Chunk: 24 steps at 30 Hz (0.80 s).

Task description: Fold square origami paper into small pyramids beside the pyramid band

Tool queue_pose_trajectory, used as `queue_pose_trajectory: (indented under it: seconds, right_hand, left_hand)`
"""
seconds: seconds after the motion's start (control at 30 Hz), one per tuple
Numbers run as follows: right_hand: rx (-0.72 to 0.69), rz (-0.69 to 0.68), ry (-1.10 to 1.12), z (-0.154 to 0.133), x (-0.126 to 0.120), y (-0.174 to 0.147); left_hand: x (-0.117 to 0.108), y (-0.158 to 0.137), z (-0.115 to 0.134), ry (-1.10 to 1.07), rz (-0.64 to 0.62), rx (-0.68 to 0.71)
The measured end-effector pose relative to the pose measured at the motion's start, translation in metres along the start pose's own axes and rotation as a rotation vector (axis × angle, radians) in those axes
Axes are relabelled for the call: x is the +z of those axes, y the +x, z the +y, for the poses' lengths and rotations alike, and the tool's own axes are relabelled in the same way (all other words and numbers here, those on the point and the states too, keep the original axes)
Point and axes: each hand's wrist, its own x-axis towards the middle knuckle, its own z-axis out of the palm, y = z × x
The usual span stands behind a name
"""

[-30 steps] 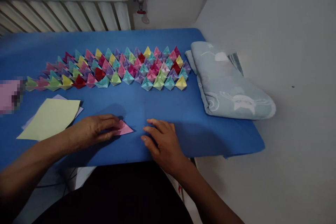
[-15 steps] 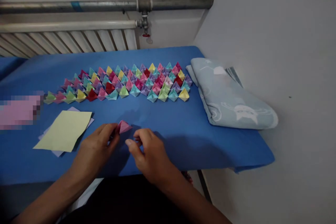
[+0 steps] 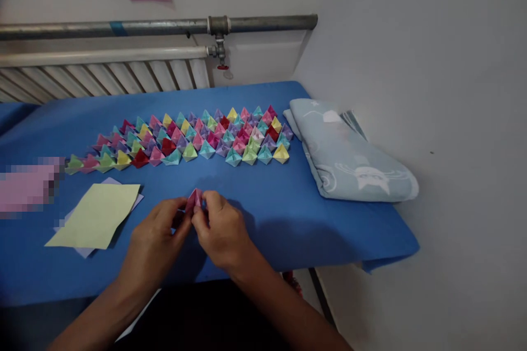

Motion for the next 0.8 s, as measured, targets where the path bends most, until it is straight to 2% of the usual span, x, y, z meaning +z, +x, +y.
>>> queue_pose_trajectory:
  seconds: [0.3,0.5,0.63,0.8]
  right_hand:
    - [-0.029,-0.096,-0.178,-0.011,-0.003,0.005]
    - [-0.143,-0.028,-0.161,-0.010,0.000,0.003]
    - [-0.258,0.031,-0.204,-0.006,0.005,0.000]
    - [-0.284,0.097,-0.181,-0.006,0.009,0.001]
  left_hand:
    - [0.003,0.000,-0.004,-0.091,-0.027,-0.172]
    - [0.000,0.009,-0.006,-0.248,-0.098,-0.366]
    - [-0.001,0.010,-0.006,-0.264,-0.075,-0.359]
    - [0.002,0.008,-0.006,-0.201,0.011,-0.330]
